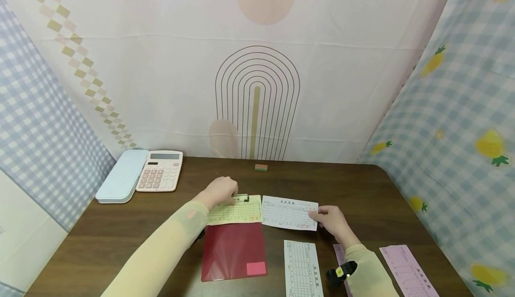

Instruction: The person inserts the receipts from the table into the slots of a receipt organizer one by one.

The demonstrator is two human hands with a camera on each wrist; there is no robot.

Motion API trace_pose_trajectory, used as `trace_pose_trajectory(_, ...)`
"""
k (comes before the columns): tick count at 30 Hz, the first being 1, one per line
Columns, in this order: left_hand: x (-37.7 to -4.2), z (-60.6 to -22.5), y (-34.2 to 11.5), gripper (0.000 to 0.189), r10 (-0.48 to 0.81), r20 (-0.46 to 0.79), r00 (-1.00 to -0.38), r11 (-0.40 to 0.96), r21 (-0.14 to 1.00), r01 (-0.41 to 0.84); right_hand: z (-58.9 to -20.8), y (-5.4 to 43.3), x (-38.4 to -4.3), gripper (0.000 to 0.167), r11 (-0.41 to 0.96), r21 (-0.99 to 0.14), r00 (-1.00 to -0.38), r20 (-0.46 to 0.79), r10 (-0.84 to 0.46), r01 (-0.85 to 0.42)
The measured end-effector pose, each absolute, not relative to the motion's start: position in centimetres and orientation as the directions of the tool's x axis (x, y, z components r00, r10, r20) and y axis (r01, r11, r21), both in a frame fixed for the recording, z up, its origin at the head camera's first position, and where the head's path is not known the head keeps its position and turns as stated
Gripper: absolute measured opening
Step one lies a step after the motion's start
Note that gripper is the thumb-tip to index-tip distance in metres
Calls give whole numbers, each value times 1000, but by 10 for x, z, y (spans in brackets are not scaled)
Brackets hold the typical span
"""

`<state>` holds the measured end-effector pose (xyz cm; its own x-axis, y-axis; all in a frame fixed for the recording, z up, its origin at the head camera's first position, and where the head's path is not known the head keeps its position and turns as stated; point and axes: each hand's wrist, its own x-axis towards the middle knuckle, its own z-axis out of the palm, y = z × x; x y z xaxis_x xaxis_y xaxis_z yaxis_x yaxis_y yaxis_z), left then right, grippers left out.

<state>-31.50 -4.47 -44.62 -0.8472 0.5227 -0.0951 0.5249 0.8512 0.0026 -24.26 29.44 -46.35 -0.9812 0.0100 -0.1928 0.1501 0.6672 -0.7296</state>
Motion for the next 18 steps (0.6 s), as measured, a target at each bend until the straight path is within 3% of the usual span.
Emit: trace_pose_trajectory(18, -317, -450, -45, 18, 521, -93, -849, 853, 12, 522, -443, 312, -234, 37, 644, -746, -971, -240, -22, 170)
